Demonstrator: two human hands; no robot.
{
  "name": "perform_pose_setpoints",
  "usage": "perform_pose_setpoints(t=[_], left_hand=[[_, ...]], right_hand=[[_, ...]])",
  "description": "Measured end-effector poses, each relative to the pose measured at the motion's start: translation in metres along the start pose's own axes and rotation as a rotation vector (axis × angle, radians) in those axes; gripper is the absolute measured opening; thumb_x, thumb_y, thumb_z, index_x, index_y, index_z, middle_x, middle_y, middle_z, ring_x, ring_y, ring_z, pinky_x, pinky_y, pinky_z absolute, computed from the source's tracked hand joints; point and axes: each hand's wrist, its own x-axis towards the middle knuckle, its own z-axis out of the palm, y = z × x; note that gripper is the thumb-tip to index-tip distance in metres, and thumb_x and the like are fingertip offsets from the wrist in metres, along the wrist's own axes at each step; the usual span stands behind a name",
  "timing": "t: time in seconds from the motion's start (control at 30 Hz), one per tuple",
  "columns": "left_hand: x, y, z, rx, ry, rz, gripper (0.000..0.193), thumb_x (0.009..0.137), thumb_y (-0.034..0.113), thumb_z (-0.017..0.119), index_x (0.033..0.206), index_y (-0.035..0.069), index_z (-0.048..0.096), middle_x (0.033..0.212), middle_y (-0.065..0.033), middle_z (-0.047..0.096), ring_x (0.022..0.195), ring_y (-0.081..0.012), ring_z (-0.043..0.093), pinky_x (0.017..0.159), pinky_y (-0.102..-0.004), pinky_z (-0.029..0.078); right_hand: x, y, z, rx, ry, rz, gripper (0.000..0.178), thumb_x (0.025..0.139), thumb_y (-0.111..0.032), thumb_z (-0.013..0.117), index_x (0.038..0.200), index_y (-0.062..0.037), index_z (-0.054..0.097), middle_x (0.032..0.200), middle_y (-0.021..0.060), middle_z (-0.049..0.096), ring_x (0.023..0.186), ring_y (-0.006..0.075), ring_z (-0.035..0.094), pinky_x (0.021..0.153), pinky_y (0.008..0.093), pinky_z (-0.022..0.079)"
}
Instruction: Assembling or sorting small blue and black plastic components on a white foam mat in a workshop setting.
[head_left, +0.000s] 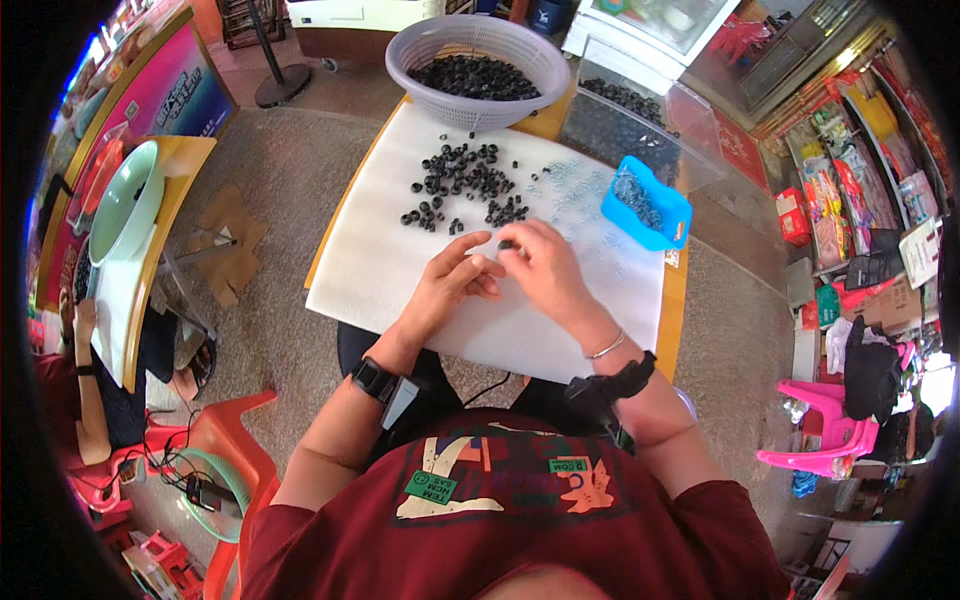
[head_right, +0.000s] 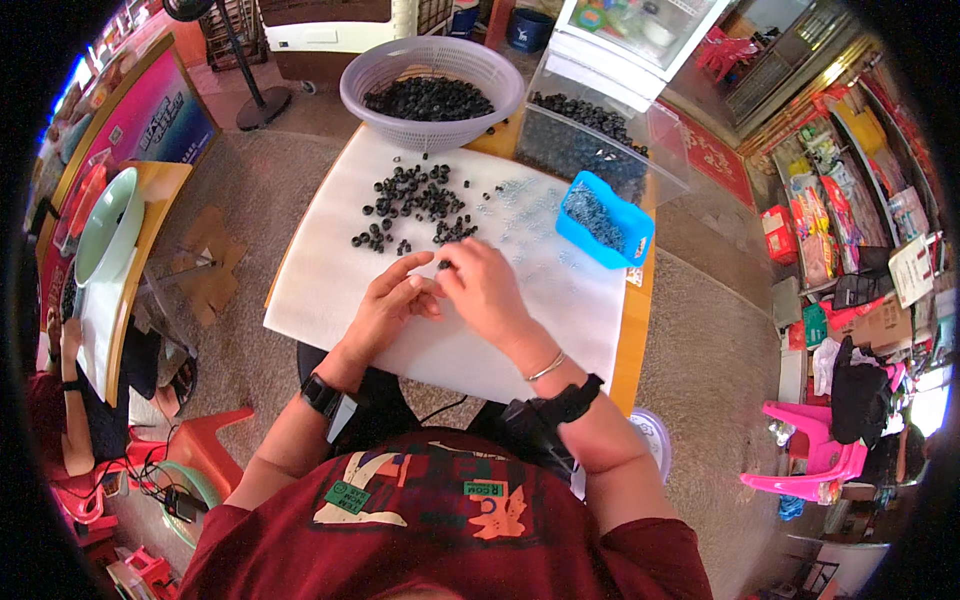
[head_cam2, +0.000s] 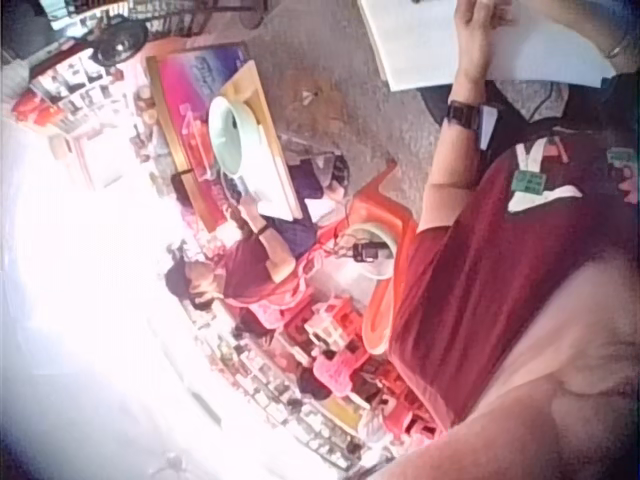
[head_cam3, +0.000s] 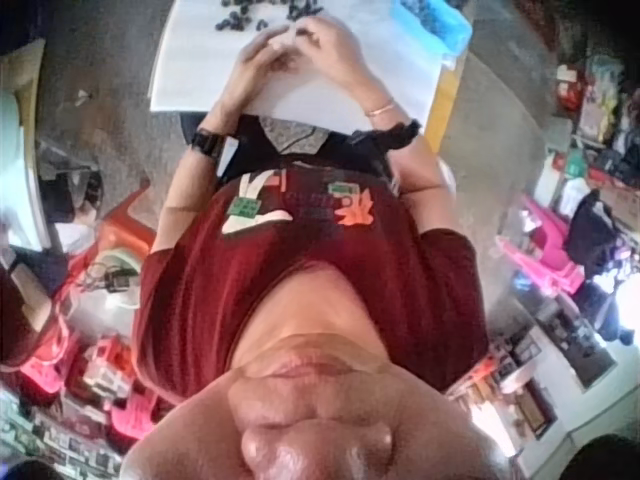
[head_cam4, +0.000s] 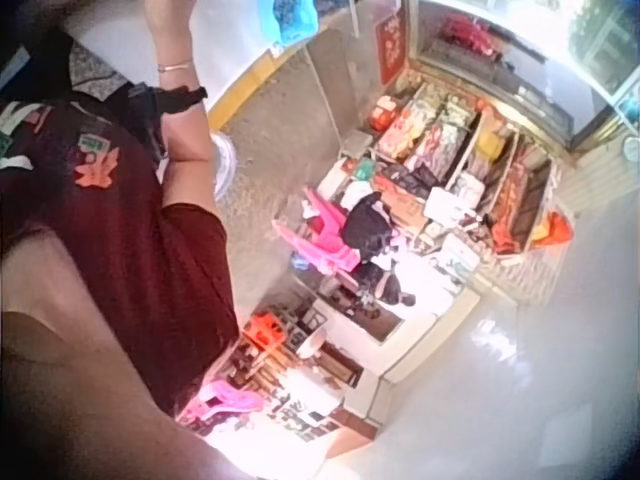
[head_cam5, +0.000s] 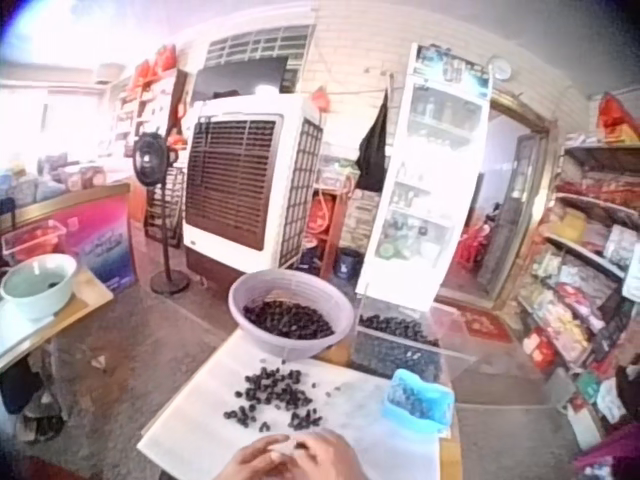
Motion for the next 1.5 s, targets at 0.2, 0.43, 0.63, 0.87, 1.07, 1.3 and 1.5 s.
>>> perform_pose_setpoints(t=[0.2, 0.43, 0.63, 0.87, 1.07, 1.3, 1.5], left_hand=[[0.004, 0.006, -0.002, -0.128, -0.016, -0.051, 0.032, 0.101, 0.017, 0.046, 0.129, 0.000, 0.047, 0.096, -0.0106, 0.062, 0.079, -0.0155, 0.060, 0.078, -0.0312, 0.052], [-0.002, 0.005, -0.005, -0.124, -0.003, -0.052, 0.025, 0.100, 0.015, 0.047, 0.119, 0.000, 0.053, 0.094, -0.0073, 0.061, 0.078, -0.0129, 0.060, 0.075, -0.0285, 0.052], [0.002, 0.002, -0.009, -0.030, -0.128, -0.095, 0.018, 0.099, 0.018, 0.051, 0.103, 0.002, 0.059, 0.086, -0.0052, 0.062, 0.069, -0.0112, 0.059, 0.066, -0.0251, 0.051], [0.001, 0.004, -0.011, -0.053, -0.138, -0.092, 0.019, 0.099, 0.019, 0.052, 0.101, 0.002, 0.059, 0.083, -0.0044, 0.062, 0.068, -0.0106, 0.060, 0.063, -0.0243, 0.051], [0.003, 0.000, -0.011, -0.125, -0.083, -0.064, 0.018, 0.099, 0.018, 0.052, 0.104, 0.002, 0.059, 0.086, -0.0045, 0.062, 0.071, -0.0104, 0.059, 0.065, -0.0253, 0.051], [0.005, 0.001, -0.008, -0.397, 0.103, 0.045, 0.019, 0.099, 0.013, 0.049, 0.112, 0.000, 0.056, 0.095, -0.0059, 0.061, 0.078, -0.0108, 0.058, 0.071, -0.0257, 0.051], [0.008, -0.003, -0.006, -0.273, 0.113, 0.042, 0.024, 0.097, 0.012, 0.054, 0.115, -0.003, 0.058, 0.093, -0.0045, 0.062, 0.077, -0.0101, 0.057, 0.072, -0.0251, 0.051]], right_hand=[[0.096, 0.041, -0.093, -0.052, 0.388, 0.167, 0.022, 0.084, -0.013, 0.065, 0.104, -0.0034, 0.065, 0.078, 0.0095, 0.068, 0.068, 0.0183, 0.063, 0.067, 0.0316, 0.050], [0.118, 0.061, -0.085, -0.030, 0.418, 0.131, 0.021, 0.085, -0.012, 0.064, 0.103, -0.0034, 0.067, 0.081, 0.0072, 0.069, 0.073, 0.0155, 0.063, 0.070, 0.0296, 0.050], [0.065, 0.031, 0.017, 0.118, -0.103, 0.106, 0.015, 0.083, -0.007, 0.062, 0.096, -0.0026, 0.067, 0.086, 0.0098, 0.067, 0.078, 0.0207, 0.064, 0.069, 0.0318, 0.050], [0.096, 0.024, 0.067, -0.185, -0.160, -0.309, 0.017, 0.078, -0.003, 0.060, 0.092, -0.0069, 0.068, 0.084, 0.0090, 0.058, 0.088, 0.0290, 0.056, 0.081, 0.0404, 0.045], [0.098, 0.035, 0.073, -0.277, -0.186, -0.354, 0.019, 0.076, -0.005, 0.063, 0.094, -0.0074, 0.068, 0.085, 0.0087, 0.058, 0.088, 0.0283, 0.056, 0.081, 0.0402, 0.045], [0.048, 0.004, 0.030, 0.438, -0.152, 0.241, 0.019, 0.084, -0.004, 0.063, 0.103, -0.0014, 0.067, 0.089, 0.0041, 0.062, 0.080, 0.0115, 0.060, 0.073, 0.0252, 0.049], [0.002, -0.008, 0.029, 0.597, -0.035, 0.290, 0.017, 0.086, -0.003, 0.062, 0.101, -0.0015, 0.070, 0.095, 0.0040, 0.059, 0.083, 0.0107, 0.060, 0.074, 0.0248, 0.050]])
